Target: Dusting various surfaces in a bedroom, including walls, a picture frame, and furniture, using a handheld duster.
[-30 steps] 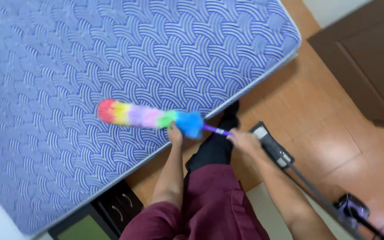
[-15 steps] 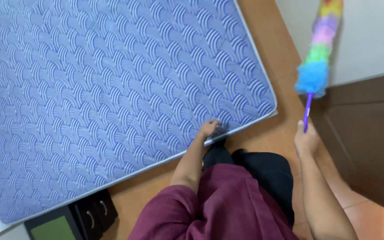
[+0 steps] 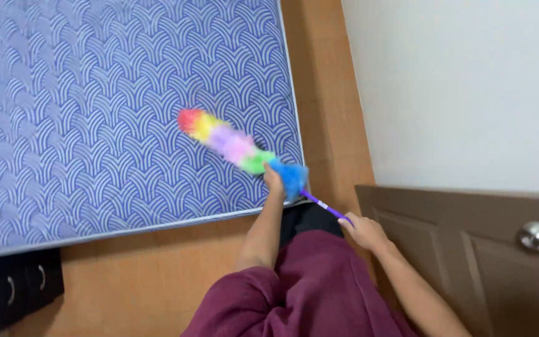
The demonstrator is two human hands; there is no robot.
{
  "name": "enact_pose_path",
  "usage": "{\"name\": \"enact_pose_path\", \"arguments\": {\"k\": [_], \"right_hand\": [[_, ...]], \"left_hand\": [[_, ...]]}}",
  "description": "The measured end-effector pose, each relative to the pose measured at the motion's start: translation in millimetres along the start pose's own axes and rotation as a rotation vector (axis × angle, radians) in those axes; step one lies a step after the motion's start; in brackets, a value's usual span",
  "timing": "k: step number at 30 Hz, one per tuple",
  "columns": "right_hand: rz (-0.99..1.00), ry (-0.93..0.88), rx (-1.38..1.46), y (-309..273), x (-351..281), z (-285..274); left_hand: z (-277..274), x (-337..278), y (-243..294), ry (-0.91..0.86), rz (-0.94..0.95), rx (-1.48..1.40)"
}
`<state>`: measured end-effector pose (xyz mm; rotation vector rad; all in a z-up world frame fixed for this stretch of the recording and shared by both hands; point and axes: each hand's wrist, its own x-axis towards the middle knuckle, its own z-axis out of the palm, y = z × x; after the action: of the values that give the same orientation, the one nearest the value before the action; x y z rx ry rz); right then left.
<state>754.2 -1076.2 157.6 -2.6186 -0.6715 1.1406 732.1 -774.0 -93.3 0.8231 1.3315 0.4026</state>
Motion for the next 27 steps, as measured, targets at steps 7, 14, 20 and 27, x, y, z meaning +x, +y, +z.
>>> {"name": "enact_pose_path", "arguments": {"k": [7,14,20,27], "right_hand": [[-0.307,-0.072,-0.264,14,105,-54],[-0.746,-0.158,-0.355,-41,198,-94],[-0.658,-0.023,-0.477,-51,373,-165],[-0.135,0.392,-0.024,-80,576,-292]], "left_hand": [[-58,-5,-2,0.237,0.058,-0.038],[-84,0,39,0.538,0.0,-0.449],[-42,19,26,0.573,0.007,0.002],[58,51,6,0.419,-0.284,0.6]]}}
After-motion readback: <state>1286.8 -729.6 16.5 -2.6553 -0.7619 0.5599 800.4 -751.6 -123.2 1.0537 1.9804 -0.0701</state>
